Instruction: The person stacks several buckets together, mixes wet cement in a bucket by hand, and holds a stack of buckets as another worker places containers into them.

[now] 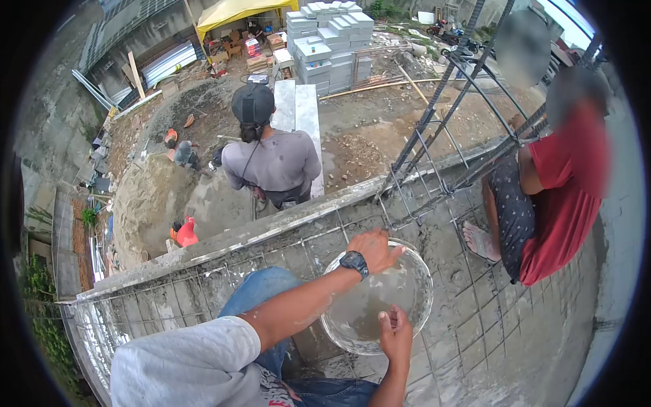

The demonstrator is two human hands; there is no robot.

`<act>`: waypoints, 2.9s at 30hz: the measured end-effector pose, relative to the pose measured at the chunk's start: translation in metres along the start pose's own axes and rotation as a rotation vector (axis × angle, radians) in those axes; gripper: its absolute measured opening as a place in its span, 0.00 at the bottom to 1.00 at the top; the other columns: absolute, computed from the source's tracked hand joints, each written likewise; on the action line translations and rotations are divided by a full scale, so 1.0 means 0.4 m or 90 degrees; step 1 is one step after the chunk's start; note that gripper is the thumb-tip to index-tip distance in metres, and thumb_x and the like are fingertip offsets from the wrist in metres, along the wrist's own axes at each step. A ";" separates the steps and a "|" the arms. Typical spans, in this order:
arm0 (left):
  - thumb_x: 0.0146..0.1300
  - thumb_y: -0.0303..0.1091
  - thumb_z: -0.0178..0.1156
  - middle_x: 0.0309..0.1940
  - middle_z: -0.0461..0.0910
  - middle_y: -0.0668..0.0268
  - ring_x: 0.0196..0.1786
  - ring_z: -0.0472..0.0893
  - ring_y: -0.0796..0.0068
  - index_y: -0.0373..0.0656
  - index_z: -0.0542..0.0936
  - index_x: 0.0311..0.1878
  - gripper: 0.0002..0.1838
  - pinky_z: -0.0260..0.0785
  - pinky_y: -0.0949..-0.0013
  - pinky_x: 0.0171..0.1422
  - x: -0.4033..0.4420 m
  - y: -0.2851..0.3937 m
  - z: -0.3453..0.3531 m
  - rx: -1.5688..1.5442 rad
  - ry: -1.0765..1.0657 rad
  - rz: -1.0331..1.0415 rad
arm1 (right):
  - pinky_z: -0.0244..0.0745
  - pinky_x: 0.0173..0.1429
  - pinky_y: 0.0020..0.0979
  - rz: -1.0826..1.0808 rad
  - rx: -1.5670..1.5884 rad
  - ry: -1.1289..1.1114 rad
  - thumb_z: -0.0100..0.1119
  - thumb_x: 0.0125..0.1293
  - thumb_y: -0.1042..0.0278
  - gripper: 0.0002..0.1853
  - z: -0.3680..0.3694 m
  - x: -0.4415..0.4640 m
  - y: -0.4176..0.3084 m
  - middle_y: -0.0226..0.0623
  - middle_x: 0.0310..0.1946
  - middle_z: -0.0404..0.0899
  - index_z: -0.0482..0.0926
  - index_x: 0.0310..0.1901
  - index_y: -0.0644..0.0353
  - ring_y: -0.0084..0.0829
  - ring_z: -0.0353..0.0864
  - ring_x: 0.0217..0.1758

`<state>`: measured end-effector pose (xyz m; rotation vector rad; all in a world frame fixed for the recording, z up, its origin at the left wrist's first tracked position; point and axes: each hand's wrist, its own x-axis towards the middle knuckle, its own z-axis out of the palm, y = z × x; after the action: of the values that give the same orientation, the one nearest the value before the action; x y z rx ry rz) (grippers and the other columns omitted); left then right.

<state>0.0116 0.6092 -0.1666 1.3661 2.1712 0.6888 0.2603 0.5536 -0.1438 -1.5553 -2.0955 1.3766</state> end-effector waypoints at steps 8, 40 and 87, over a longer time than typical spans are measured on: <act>0.72 0.70 0.52 0.48 0.87 0.44 0.51 0.88 0.41 0.34 0.87 0.48 0.40 0.79 0.44 0.59 -0.008 0.012 -0.006 0.061 0.036 0.009 | 0.84 0.52 0.40 -0.001 -0.054 -0.070 0.68 0.71 0.53 0.30 -0.017 -0.011 0.057 0.48 0.44 0.91 0.79 0.66 0.68 0.41 0.92 0.44; 0.77 0.66 0.52 0.44 0.86 0.44 0.43 0.89 0.43 0.32 0.87 0.44 0.38 0.83 0.46 0.49 -0.007 0.025 0.002 0.149 0.053 0.044 | 0.82 0.50 0.48 -0.042 -0.205 -0.054 0.67 0.69 0.48 0.29 -0.007 -0.011 0.030 0.44 0.40 0.91 0.82 0.64 0.60 0.48 0.91 0.42; 0.71 0.69 0.56 0.42 0.86 0.43 0.43 0.89 0.39 0.34 0.89 0.40 0.39 0.82 0.44 0.50 -0.005 0.019 0.004 0.096 0.098 0.050 | 0.82 0.51 0.49 0.038 -0.337 -0.044 0.69 0.67 0.46 0.28 0.007 0.000 -0.017 0.44 0.41 0.91 0.84 0.62 0.55 0.50 0.91 0.45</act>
<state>0.0185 0.6105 -0.1625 1.5281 2.3416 0.6914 0.2540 0.5519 -0.1401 -1.7778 -2.6249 0.9410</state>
